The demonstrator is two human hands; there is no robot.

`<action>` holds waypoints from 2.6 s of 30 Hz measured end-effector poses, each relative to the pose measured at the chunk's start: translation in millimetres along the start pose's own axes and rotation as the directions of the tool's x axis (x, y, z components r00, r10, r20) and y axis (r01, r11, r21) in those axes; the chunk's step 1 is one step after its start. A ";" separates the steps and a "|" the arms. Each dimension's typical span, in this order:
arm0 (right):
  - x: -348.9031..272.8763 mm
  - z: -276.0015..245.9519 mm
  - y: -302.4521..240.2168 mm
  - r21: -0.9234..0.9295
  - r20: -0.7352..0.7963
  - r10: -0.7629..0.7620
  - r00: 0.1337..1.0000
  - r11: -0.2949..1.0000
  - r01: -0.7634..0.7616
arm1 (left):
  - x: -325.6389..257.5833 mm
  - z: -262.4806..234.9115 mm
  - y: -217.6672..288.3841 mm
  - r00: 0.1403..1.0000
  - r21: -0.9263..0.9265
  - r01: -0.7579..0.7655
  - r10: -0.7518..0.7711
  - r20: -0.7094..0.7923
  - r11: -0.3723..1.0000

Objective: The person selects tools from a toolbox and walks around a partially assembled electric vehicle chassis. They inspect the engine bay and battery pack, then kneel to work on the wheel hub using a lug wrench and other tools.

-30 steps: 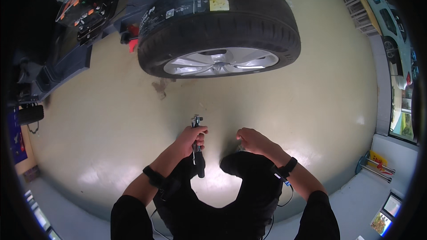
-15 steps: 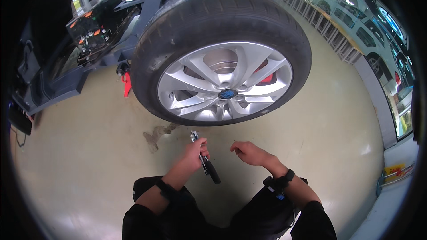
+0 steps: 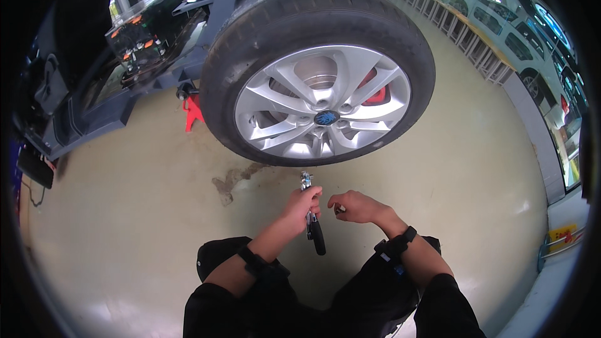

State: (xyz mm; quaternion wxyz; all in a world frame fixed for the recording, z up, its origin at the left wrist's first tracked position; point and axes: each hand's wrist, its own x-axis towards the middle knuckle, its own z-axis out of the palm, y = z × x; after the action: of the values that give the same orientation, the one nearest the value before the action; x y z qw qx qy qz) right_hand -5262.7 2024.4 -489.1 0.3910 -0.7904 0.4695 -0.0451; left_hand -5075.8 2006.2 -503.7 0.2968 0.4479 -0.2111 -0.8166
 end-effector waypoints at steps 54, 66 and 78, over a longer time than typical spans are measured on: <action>-6.4 -20.7 -22.7 0.190 -0.542 0.010 0.841 0.976 0.111 | 3.8 29.1 -10.0 0.968 0.149 -0.228 0.207 0.143 0.962; -130.8 -140.6 -134.6 0.067 -0.334 0.159 0.929 0.987 -0.145 | -113.7 14.8 141.6 0.987 0.400 -0.157 0.138 0.077 0.903; -332.0 -92.9 -134.9 0.615 0.213 0.509 0.834 0.594 -0.519 | -587.4 -233.6 74.2 0.619 0.270 0.539 -0.158 -0.770 0.798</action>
State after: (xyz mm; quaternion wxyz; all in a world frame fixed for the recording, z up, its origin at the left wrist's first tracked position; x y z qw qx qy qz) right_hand -5392.4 2263.2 -237.7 0.6396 -0.4351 0.6280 -0.0848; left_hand -4605.4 2329.0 -221.4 0.0643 0.8194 -0.1784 -0.5409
